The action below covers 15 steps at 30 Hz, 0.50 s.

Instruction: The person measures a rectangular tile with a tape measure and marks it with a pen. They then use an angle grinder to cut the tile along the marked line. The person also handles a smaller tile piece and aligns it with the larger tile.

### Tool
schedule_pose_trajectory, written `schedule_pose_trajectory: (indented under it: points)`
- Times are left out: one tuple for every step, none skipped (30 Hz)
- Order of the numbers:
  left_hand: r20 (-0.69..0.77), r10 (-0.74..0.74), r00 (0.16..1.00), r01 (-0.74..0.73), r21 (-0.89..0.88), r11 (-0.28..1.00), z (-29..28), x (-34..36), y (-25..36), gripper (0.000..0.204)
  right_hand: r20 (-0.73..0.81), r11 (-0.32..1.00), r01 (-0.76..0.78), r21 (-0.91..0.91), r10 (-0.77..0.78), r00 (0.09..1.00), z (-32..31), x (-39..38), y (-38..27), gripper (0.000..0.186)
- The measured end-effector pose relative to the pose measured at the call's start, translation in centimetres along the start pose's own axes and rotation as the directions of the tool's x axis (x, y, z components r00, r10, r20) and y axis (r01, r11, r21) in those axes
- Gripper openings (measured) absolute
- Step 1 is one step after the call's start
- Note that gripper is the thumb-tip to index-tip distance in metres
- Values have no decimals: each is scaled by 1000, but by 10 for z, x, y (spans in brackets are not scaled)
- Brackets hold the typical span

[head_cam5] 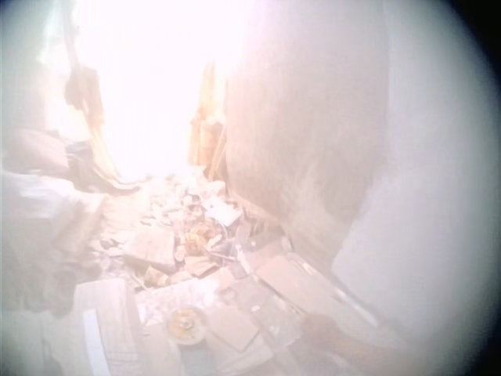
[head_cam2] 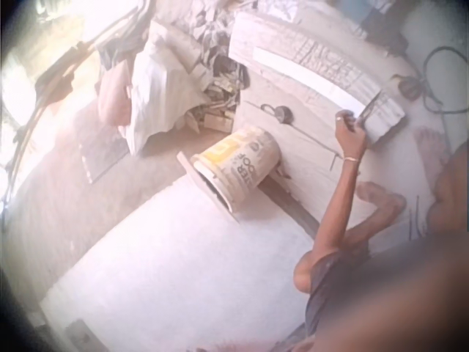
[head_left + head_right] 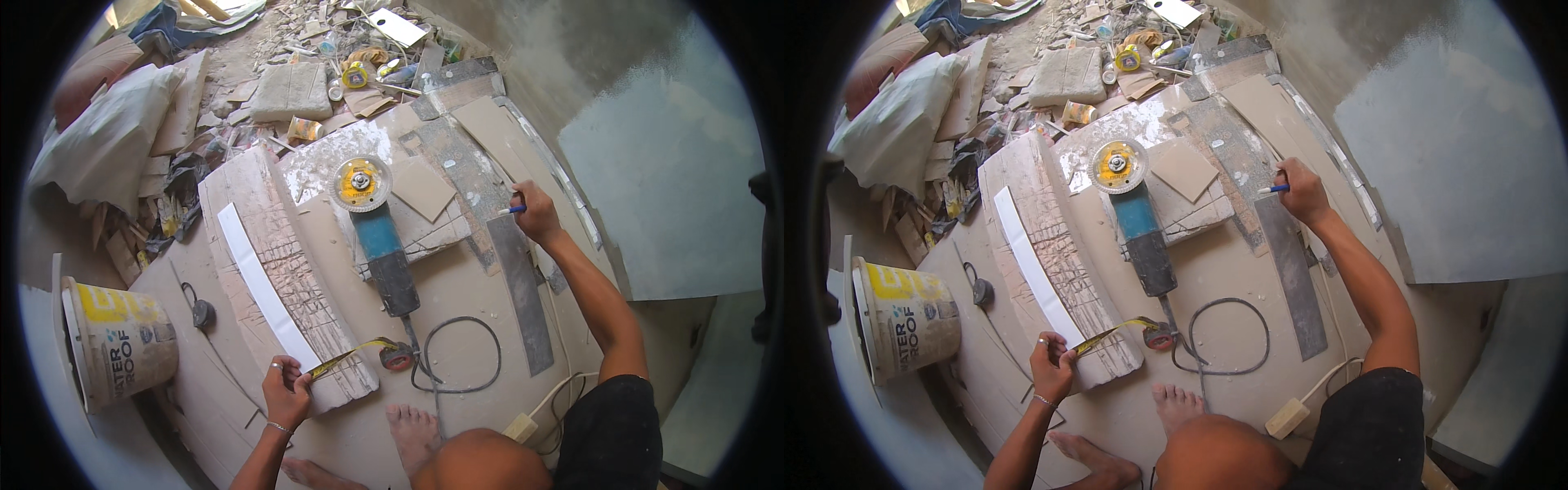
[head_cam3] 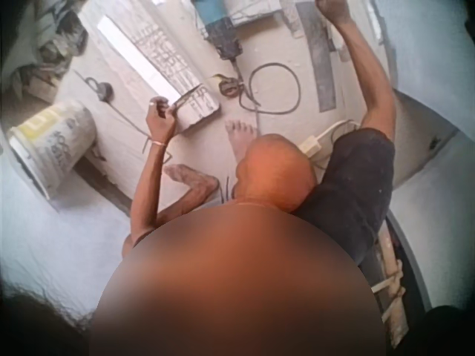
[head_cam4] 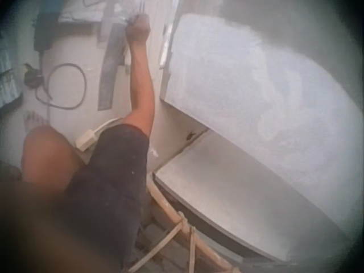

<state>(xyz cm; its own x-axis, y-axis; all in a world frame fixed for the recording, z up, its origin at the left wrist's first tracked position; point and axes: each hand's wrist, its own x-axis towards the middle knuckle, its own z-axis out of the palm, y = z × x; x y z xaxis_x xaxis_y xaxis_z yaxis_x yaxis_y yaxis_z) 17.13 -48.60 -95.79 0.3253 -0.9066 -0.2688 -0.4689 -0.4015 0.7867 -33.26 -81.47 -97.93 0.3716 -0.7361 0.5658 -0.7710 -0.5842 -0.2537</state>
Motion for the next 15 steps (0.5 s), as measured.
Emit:
schedule_pose_trajectory:
  points:
    - [0,-5,1000,5,-10,1000,-1,-1,-1,24,-84,994,-96,54,100,991,-2,1,-5,10]
    - [3,7,1000,-7,9,1000,-1,-1,-1,24,-155,980,-157,125,176,972,-4,6,-9,7]
    - [8,17,1000,-17,26,1000,-1,-1,-1,24,-198,986,-145,79,158,967,-7,11,-12,7]
    - [10,54,998,-55,31,998,-2,-1,-1,24,-241,990,-137,32,141,960,-9,17,-14,7]
    - [45,17,999,-20,48,999,-4,0,1,23,-291,989,-146,-6,138,947,-10,26,-16,7]
    - [75,10,997,-14,55,998,-7,3,3,23,-349,987,-160,-29,140,927,-9,37,-16,10]
    - [115,-24,993,16,67,998,-11,8,6,23,-252,926,-322,200,366,896,-6,46,-17,10]
    - [179,9,984,-34,141,989,-15,13,11,23,-105,778,-480,405,561,821,-2,54,-17,10]
    - [251,0,968,-57,219,974,-21,19,15,22,60,640,-580,504,644,763,0,62,-14,12]
    - [311,-21,950,-75,294,953,-27,25,20,23,169,606,-659,445,666,726,3,69,-11,14]
    - [364,-45,930,-91,347,933,-29,31,25,23,247,613,-732,298,691,679,7,74,-7,17]
    - [407,-78,910,-103,403,910,-29,38,30,24,321,625,-764,158,699,639,13,77,-3,19]
    - [445,-132,886,-102,465,880,-31,44,36,25,386,625,-780,37,711,588,20,79,2,22]
    - [479,-170,861,-123,520,845,-32,50,41,28,351,674,-734,-87,710,611,29,79,5,29]
    - [503,-197,842,-142,558,818,-31,54,46,29,349,739,-664,-113,655,670,39,74,8,30]
